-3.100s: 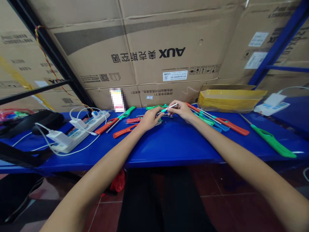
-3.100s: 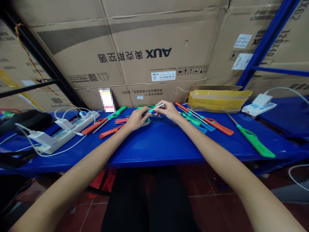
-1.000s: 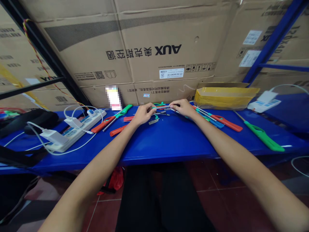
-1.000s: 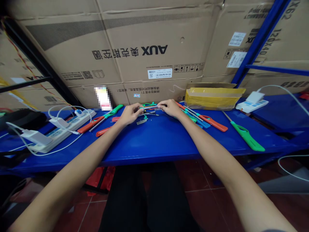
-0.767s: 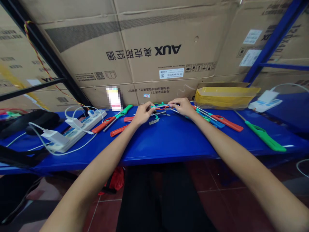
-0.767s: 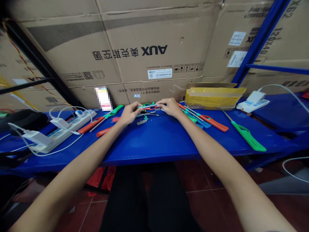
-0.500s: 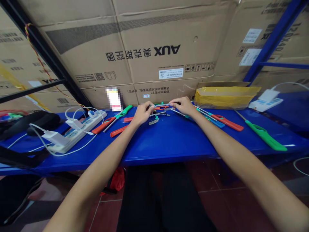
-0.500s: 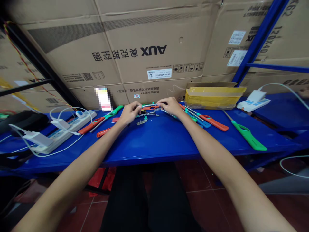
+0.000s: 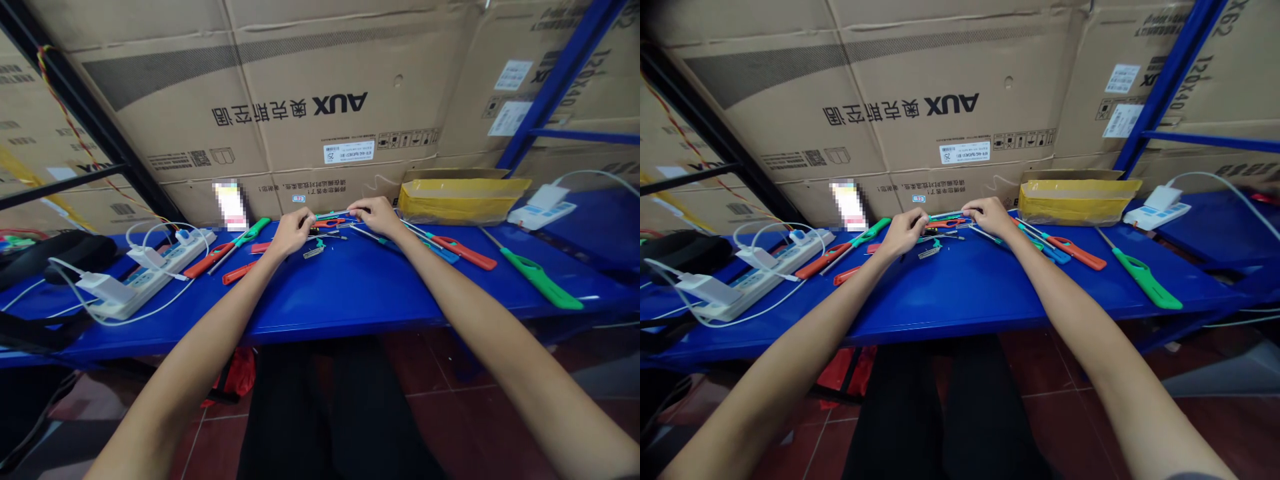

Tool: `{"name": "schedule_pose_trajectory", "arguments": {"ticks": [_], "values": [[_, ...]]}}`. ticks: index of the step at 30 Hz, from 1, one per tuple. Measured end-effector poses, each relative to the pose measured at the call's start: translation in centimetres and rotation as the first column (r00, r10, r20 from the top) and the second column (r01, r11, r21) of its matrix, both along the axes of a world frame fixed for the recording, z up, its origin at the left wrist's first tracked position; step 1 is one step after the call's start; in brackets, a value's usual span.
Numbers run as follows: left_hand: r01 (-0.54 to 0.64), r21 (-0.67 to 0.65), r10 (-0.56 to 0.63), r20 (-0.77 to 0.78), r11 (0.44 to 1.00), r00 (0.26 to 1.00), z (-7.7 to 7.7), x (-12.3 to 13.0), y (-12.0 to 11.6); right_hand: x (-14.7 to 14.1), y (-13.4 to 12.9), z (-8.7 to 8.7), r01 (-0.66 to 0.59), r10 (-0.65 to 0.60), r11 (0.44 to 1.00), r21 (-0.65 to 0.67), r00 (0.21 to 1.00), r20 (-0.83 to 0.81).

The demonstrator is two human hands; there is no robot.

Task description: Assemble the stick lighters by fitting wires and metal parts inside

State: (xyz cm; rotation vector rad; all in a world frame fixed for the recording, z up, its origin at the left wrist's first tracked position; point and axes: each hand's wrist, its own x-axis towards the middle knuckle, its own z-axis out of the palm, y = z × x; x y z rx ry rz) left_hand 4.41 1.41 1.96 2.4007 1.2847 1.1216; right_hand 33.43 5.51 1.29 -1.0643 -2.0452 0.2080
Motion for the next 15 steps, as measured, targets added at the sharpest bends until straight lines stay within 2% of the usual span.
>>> {"name": "schedule_pose_trajectory", "arguments": {"ticks": [5,9,13,15], "values": [[0.008,0.007,-0.008,-0.046,1.000,0.999,-0.3,-0.6,0.2,-0.1,0.0,-0.4,-0.031,0.030,0.999,0.032,0.999,0.020],[0.083,0.001,-0.080,-0.264,0.997,0.961,-0.9,-0.5,0.2,-0.3,0.0,-0.8,-0.084,0.076,0.993,0.083,0.993,0.093],[0.032,0.088,0.007,-0.417,0.996,0.909,-1.0,0.0,0.0,-0.2,0.1,-1.0,-0.085,0.070,0.990,0.109,0.988,0.135],[-0.013,0.089,0.054,-0.476,0.996,0.878,-0.8,0.3,-0.3,0.1,0.3,-1.0,-0.082,0.062,0.990,0.118,0.985,0.160]]}}
